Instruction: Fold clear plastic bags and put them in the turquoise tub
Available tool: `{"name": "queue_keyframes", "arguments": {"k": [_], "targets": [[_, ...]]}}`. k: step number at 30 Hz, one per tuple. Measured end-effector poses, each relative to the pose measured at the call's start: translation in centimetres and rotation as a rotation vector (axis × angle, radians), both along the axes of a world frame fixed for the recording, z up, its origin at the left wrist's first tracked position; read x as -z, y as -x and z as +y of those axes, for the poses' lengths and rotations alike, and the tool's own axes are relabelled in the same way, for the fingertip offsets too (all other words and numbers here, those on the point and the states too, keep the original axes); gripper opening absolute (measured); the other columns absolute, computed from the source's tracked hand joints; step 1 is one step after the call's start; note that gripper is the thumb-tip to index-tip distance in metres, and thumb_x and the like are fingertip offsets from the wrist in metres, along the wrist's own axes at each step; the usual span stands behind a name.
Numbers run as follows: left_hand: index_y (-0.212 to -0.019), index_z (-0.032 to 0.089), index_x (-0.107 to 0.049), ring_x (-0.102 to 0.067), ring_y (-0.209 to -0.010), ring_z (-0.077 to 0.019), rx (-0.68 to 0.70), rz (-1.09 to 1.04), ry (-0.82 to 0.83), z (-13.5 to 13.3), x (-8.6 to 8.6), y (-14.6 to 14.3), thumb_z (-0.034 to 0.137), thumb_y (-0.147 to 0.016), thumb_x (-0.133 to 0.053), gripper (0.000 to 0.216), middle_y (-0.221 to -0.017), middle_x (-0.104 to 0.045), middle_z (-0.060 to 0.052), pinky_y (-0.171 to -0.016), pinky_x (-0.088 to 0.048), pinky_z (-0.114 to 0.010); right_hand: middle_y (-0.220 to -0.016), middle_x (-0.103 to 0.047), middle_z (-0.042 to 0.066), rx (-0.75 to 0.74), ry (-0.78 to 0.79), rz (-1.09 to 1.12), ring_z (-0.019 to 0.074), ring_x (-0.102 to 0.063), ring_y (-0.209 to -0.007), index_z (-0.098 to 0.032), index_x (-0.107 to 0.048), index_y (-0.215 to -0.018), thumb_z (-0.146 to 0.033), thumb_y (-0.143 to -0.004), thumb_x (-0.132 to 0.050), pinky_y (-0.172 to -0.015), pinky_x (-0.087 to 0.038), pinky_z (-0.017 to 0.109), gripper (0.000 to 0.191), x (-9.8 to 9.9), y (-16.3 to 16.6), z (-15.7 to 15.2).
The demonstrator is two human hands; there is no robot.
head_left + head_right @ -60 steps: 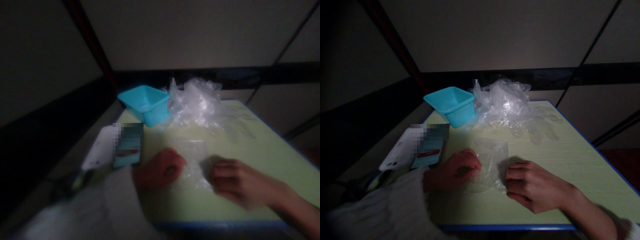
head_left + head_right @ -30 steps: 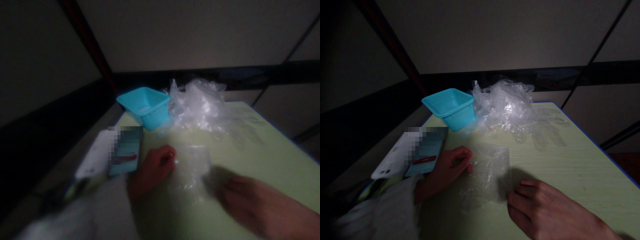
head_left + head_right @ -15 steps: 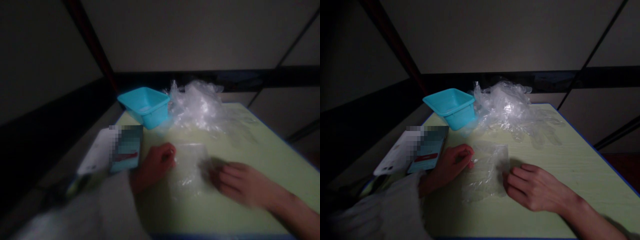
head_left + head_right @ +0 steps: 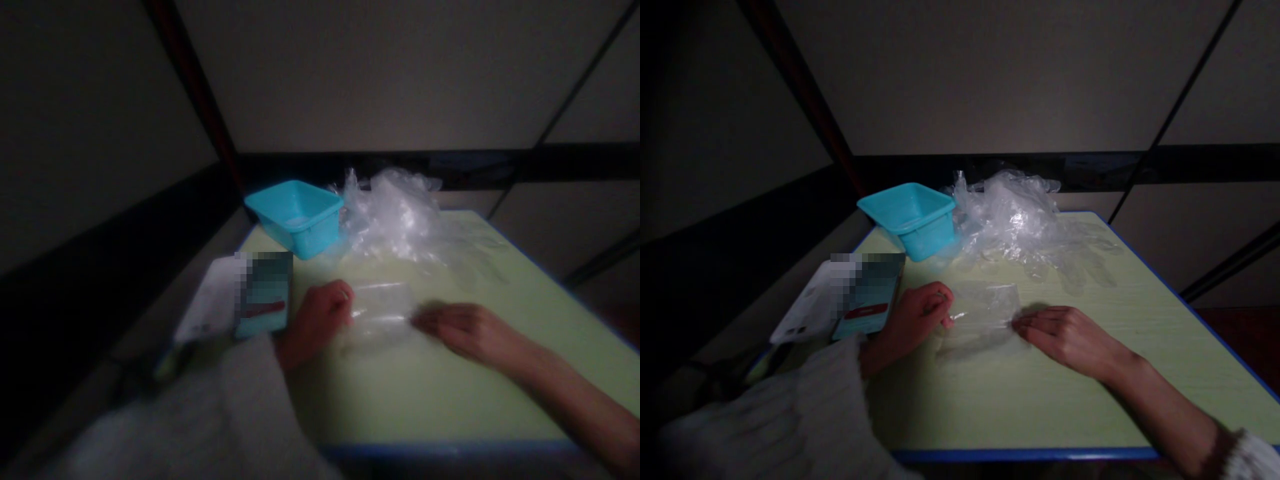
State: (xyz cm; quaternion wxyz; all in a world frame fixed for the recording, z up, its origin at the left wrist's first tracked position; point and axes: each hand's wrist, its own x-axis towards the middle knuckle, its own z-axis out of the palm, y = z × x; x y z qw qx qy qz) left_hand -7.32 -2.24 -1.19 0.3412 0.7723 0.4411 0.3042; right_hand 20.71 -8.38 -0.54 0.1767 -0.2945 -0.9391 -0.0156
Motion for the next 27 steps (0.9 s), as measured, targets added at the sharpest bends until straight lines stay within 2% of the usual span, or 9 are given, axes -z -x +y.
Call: {"name": "queue_keyframes", "arguments": {"k": [3, 5, 9, 11, 13, 16, 20, 27], "targets": [[-0.072, 0.017, -0.054, -0.055, -0.051, -0.0105, -0.039, 0.012, -0.002, 0.0, -0.3, -0.2, 0.009, -0.074, -0.044, 0.013, -0.055, -0.059, 0.004, -0.05, -0.034, -0.019, -0.098, -0.069, 0.01, 0.06, 0.115, 0.064, 0.0181, -0.066, -0.09, -0.016, -0.06, -0.107, -0.022, -0.098, -0.035, -0.078, -0.054, 0.032, 0.027, 0.0, -0.2, 0.3], [-0.072, 0.017, -0.053, -0.053, -0.05, -0.0103, -0.054, 0.014, -0.005, 0.0, -0.4, -0.2, 0.008, -0.073, -0.043, 0.014, -0.055, -0.058, 0.004, -0.049, -0.032, -0.02, -0.087, -0.069, 0.007, 0.138, 0.226, 0.137, 0.0165, -0.066, -0.078, -0.017, -0.059, -0.1, -0.025, -0.096, -0.037, -0.069, -0.053, 0.029, 0.024, -0.1, 0.0, 0.6], [-0.079, 0.019, -0.051, -0.051, -0.049, -0.0108, -0.09, 0.002, -0.021, 0.1, -0.5, -0.2, 0.008, -0.074, -0.042, 0.015, -0.053, -0.051, 0.006, -0.05, -0.031, -0.02, -0.069, -0.064, 0.001, 0.307, 0.519, 0.41, 0.0125, -0.057, -0.055, -0.018, -0.05, -0.096, -0.03, -0.092, -0.045, -0.048, -0.042, 0.023, 0.013, -0.4, 1.1, 1.5], [-0.08, 0.02, -0.047, -0.052, -0.05, -0.0108, -0.1, -0.015, -0.022, 0.3, -0.4, -0.2, 0.01, -0.077, -0.04, 0.013, -0.056, -0.05, 0.007, -0.051, -0.034, -0.02, -0.062, -0.06, -0.003, 0.361, 0.638, 0.566, 0.0118, -0.052, -0.049, -0.019, -0.042, -0.103, -0.03, -0.088, -0.048, -0.042, -0.036, 0.022, 0.019, -0.4, 1.8, 2.2], [-0.079, 0.02, -0.044, -0.053, -0.051, -0.0102, -0.109, -0.032, -0.016, 0.4, -0.2, -0.2, 0.01, -0.078, -0.039, 0.011, -0.06, -0.05, 0.006, -0.052, -0.037, -0.02, -0.056, -0.055, -0.006, 0.435, 0.691, 0.666, 0.0115, -0.048, -0.044, -0.019, -0.035, -0.11, -0.028, -0.083, -0.049, -0.04, -0.032, 0.021, 0.031, -0.2, 2.5, 2.9], [-0.078, 0.021, -0.041, -0.053, -0.05, -0.0095, -0.132, -0.059, -0.003, 0.6, 0.1, -0.3, 0.01, -0.077, -0.04, 0.011, -0.063, -0.049, 0.006, -0.05, -0.039, -0.019, -0.051, -0.052, -0.008, 0.545, 0.676, 0.718, 0.0118, -0.046, -0.042, -0.018, -0.033, -0.11, -0.027, -0.076, -0.051, -0.04, -0.033, 0.022, 0.039, 0.7, 3.2, 3.8], [-0.078, 0.022, -0.041, -0.053, -0.051, -0.0096, -0.152, -0.1, 0.017, 0.7, 0.4, -0.3, 0.01, -0.076, -0.044, 0.012, -0.064, -0.048, 0.007, -0.049, -0.041, -0.019, -0.052, -0.054, -0.007, 0.594, 0.583, 0.74, 0.0124, -0.048, -0.041, -0.018, -0.034, -0.111, -0.027, -0.074, -0.051, -0.04, -0.033, 0.023, 0.042, 1.7, 3.5, 4.1], [-0.082, 0.021, -0.042, -0.051, -0.048, -0.0087, -0.166, -0.148, 0.044, 1.0, 1.1, -0.2, 0.012, -0.075, -0.046, 0.013, -0.062, -0.046, 0.008, -0.047, -0.042, -0.018, -0.055, -0.056, -0.005, 0.65, 0.424, 0.599, 0.0152, -0.052, -0.046, -0.018, -0.038, -0.11, -0.023, -0.076, -0.047, -0.046, -0.037, 0.025, 0.036, 1.1, 4.2, 3.6]]}}
